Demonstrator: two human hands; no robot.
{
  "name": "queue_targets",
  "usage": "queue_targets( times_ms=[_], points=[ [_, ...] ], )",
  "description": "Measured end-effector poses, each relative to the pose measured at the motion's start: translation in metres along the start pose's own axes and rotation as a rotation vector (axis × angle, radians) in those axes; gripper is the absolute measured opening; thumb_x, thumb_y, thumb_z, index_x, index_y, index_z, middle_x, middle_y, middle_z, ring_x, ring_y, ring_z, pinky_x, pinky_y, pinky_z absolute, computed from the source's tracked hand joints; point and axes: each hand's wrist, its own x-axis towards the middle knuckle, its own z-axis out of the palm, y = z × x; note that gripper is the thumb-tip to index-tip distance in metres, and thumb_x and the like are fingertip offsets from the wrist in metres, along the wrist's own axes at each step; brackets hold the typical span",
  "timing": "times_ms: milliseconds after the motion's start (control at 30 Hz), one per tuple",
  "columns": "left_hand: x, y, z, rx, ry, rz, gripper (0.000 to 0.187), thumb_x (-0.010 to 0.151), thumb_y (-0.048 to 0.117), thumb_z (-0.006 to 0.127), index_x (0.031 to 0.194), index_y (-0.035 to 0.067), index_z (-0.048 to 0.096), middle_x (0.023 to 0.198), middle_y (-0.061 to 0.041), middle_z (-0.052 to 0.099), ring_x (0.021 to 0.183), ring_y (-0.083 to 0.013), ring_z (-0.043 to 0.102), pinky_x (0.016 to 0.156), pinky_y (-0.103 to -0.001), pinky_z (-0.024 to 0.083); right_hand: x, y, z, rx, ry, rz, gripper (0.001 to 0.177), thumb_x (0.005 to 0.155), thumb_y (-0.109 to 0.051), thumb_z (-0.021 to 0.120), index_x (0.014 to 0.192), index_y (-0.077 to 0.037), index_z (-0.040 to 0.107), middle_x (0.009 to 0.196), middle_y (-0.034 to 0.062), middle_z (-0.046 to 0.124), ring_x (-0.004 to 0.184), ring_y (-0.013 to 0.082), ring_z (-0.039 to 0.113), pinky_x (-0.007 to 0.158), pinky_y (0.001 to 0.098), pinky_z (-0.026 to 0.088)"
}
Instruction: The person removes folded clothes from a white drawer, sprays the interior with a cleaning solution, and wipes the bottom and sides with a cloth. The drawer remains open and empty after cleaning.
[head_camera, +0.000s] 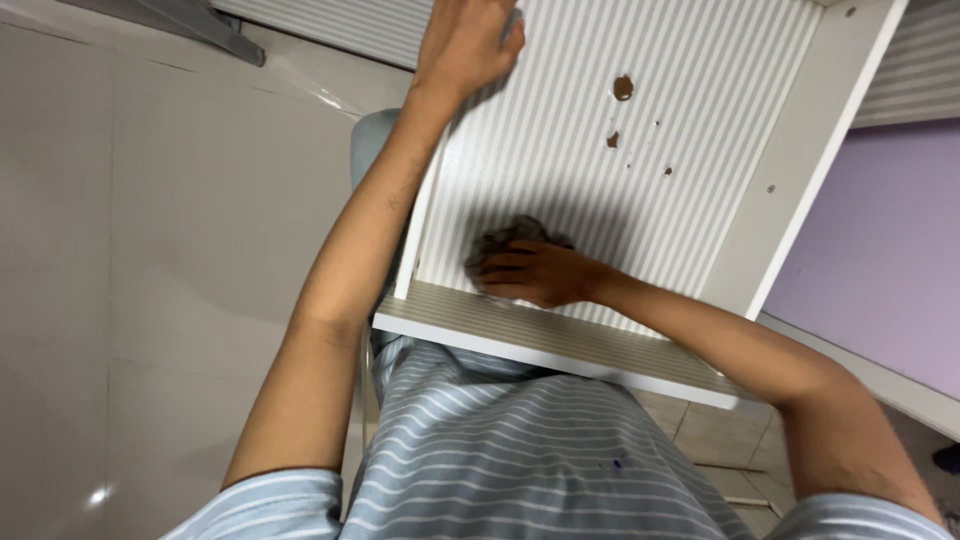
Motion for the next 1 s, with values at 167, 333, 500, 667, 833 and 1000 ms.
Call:
queue_targets(
  times_ms=[167, 333, 500, 667, 833, 1000],
  points=[
    [0.005, 0.001, -0.006, -0.024, 0.021, 0.024, 0.025, 0.087, 0.015, 0.074, 0.108, 0.001, 0.071, 0.097, -0.018, 0.072, 0.088, -0.0378, 0.069, 0.078, -0.052, 0.053, 0.080, 0.003, 0.012, 0.055, 0.097, 0.112, 0.039, 0.099, -0.022, 0.063, 0.136, -0.014, 0.062, 0.141, 0.0026, 0.060, 0.137, 0.0232, 0.049, 0.116, 0.0474, 0.037],
    [0.002, 0.006, -0.003, 0.043, 0.058, 0.037, 0.024, 0.086, 0.015, 0.075, 0.107, 0.003, 0.070, 0.096, -0.015, 0.073, 0.091, -0.0335, 0.071, 0.086, -0.051, 0.053, 0.096, -0.012, 0.038, -0.015, 0.202, 0.346, 0.037, 0.094, -0.023, 0.067, 0.130, -0.017, 0.063, 0.132, 0.0011, 0.063, 0.131, 0.0245, 0.054, 0.111, 0.0527, 0.039],
    [0.001, 0.003, -0.001, -0.044, 0.032, 0.010, 0.024, 0.091, 0.011, 0.071, 0.113, 0.001, 0.068, 0.103, -0.014, 0.074, 0.091, -0.0347, 0.070, 0.083, -0.049, 0.052, 0.092, 0.019, 0.040, -0.083, 0.393, 0.460, 0.039, 0.097, -0.022, 0.068, 0.135, -0.014, 0.063, 0.134, 0.0100, 0.064, 0.132, 0.0309, 0.054, 0.108, 0.0529, 0.040],
    [-0.001, 0.005, -0.002, -0.083, 0.050, -0.004, 0.029, 0.092, 0.008, 0.068, 0.121, 0.003, 0.067, 0.105, -0.015, 0.073, 0.097, -0.0345, 0.070, 0.091, -0.051, 0.049, 0.075, 0.134, -0.041, -0.137, 0.566, 1.078, 0.058, 0.087, -0.023, 0.079, 0.134, 0.002, 0.057, 0.129, 0.0248, 0.057, 0.118, 0.0411, 0.050, 0.099, 0.0582, 0.036],
    [0.003, 0.006, -0.004, -0.095, 0.041, -0.002, 0.041, 0.090, 0.000, 0.064, 0.131, 0.006, 0.063, 0.121, -0.016, 0.070, 0.117, -0.0335, 0.063, 0.108, -0.052, 0.042, 0.073, 0.173, -0.078, -0.218, 0.768, 1.007, 0.045, 0.093, -0.013, 0.072, 0.135, -0.004, 0.059, 0.137, 0.0237, 0.057, 0.137, 0.0474, 0.043, 0.119, 0.0598, 0.030],
    [0.005, 0.004, -0.007, -0.080, 0.027, -0.009, 0.053, 0.085, -0.004, 0.062, 0.137, 0.006, 0.059, 0.138, -0.018, 0.057, 0.133, -0.0378, 0.050, 0.118, -0.052, 0.037, 0.093, 0.093, -0.026, 0.012, 0.581, 0.810, 0.060, 0.088, -0.013, 0.066, 0.144, 0.002, 0.049, 0.141, 0.0302, 0.053, 0.134, 0.0487, 0.046, 0.118, 0.0587, 0.032]
  ],
)
